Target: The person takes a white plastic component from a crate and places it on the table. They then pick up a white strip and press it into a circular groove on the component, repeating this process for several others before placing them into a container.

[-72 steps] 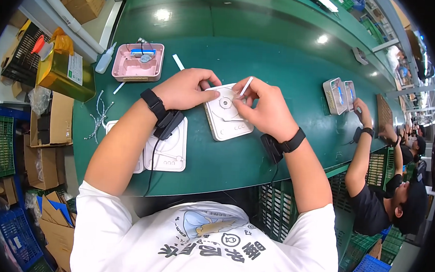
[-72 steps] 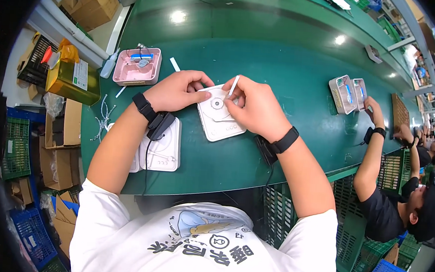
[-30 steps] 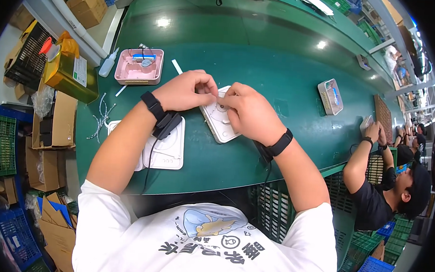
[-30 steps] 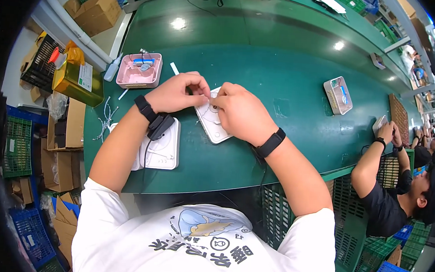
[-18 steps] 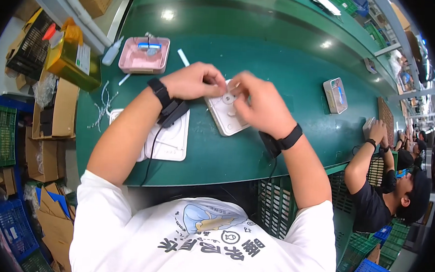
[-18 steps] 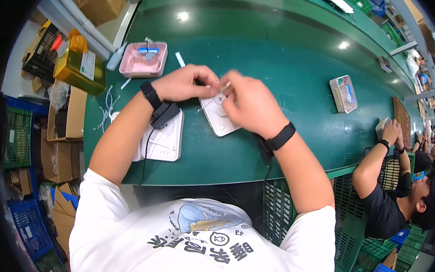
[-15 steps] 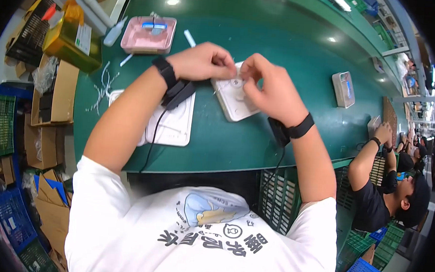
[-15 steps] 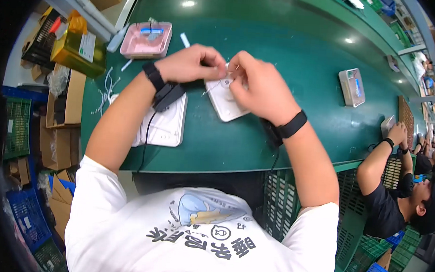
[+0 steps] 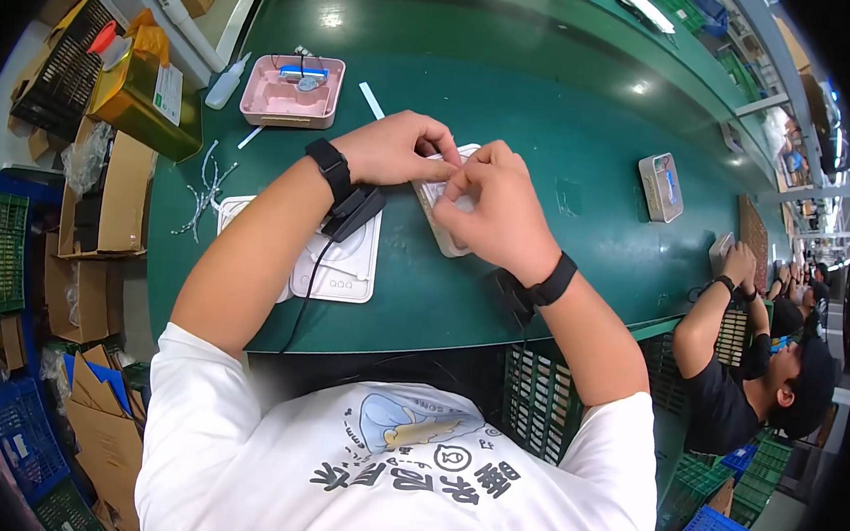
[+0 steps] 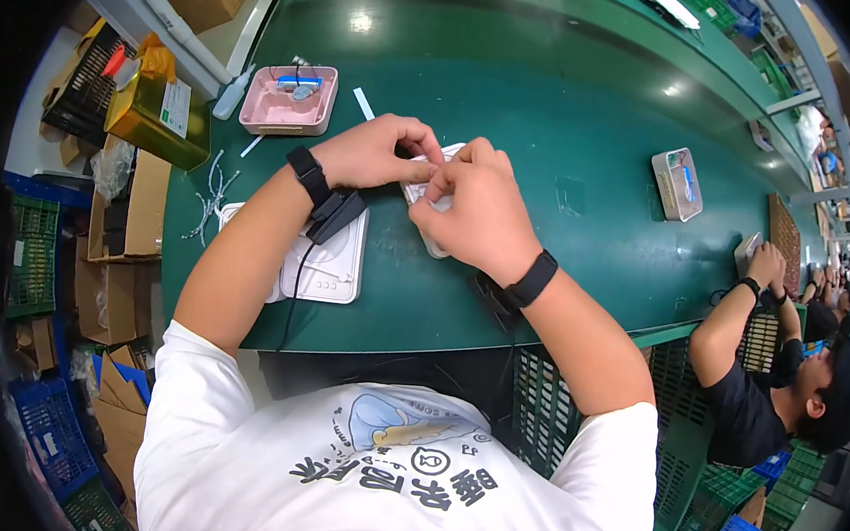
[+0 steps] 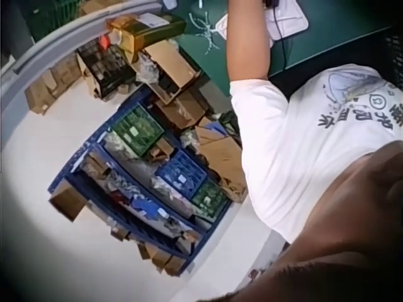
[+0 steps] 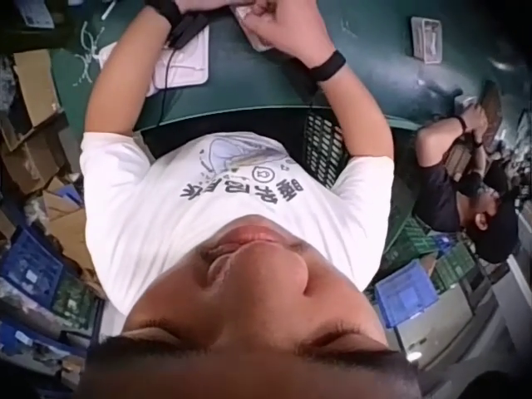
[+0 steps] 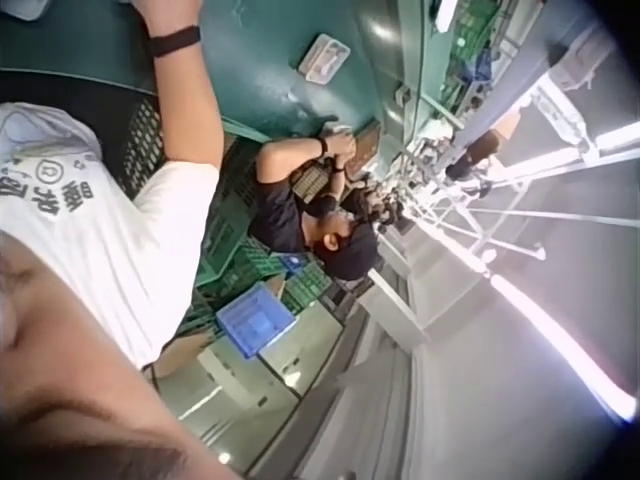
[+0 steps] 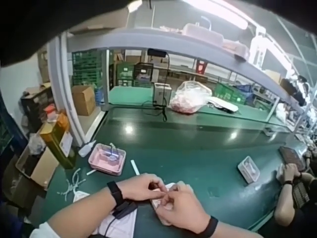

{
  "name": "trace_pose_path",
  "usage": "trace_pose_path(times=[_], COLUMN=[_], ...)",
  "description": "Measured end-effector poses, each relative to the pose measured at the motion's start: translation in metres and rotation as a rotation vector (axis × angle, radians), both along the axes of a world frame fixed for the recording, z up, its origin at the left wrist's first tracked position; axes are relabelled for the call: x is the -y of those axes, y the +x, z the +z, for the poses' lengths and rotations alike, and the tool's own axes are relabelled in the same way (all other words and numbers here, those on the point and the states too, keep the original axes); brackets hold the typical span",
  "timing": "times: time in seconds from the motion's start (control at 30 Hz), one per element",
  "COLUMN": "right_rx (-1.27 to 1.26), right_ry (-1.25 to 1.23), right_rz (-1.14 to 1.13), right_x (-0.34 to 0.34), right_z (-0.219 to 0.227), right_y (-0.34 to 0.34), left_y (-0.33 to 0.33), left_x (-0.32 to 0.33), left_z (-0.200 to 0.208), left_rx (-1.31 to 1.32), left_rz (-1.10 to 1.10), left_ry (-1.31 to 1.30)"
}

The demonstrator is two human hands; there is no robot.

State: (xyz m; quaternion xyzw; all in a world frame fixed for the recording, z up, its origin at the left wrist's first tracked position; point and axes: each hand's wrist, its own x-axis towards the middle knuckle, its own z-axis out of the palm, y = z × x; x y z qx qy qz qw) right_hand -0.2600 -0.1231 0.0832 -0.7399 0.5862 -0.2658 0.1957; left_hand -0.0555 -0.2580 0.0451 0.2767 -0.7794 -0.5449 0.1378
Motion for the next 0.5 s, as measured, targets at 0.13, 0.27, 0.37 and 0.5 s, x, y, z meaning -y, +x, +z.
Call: trace_pose_path(times=[0.13,0.27,0.37,0.5], right_rx=[0.146,-0.065,0.001,0.071], right_ry=[0.085,-0.001,0.103,0.166], right_rz=[0.114,0.146,0.182,0.264], right_x=[0.009,0.010,0.023,0.023], right_z=[0.012,0.026,0.027,0.022], right_y=[-0.028,-0.057,-0.062,-0.070], left_y=[0.002,0.003,0.000,0.000], left_x=[0.000,-0.006,-0.008,-0.017], left_z=[0.000,0.008,0.014,0.018], left_rx=[-0.059,-0.042,0.034,0.050], left_rz=[0.015,0.038,-0.024,0.034], left_ry=[0.054,0.077,-0.050,-0.130])
